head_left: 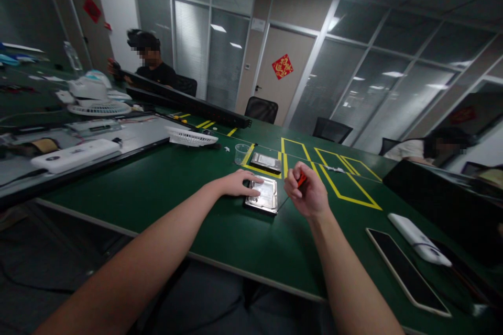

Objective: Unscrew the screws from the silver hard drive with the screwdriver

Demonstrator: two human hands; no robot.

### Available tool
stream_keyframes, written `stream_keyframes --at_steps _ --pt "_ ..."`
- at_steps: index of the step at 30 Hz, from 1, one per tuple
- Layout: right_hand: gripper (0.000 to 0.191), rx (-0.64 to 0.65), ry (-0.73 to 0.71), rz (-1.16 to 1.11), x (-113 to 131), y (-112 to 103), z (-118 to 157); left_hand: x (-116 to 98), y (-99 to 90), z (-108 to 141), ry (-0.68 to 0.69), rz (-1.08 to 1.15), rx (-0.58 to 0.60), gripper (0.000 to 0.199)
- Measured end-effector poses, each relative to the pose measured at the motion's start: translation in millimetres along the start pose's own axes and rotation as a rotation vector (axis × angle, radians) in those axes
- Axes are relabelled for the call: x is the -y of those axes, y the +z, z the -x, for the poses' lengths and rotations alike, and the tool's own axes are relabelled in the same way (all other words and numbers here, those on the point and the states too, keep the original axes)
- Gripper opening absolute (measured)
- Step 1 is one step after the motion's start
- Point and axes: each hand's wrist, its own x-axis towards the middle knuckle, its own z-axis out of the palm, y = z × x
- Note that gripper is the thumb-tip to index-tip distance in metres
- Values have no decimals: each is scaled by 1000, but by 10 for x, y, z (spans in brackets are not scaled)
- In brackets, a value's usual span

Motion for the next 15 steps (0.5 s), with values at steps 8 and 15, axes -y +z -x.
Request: stream_keyframes --at_steps 8,15 --pt "35 31 41 -43 16 -19 -18 14 14 -13 36 -11 -17 72" --pt "29 10 20 -28 -3 -36 -23 4 0 0 8 -3 -5 76"
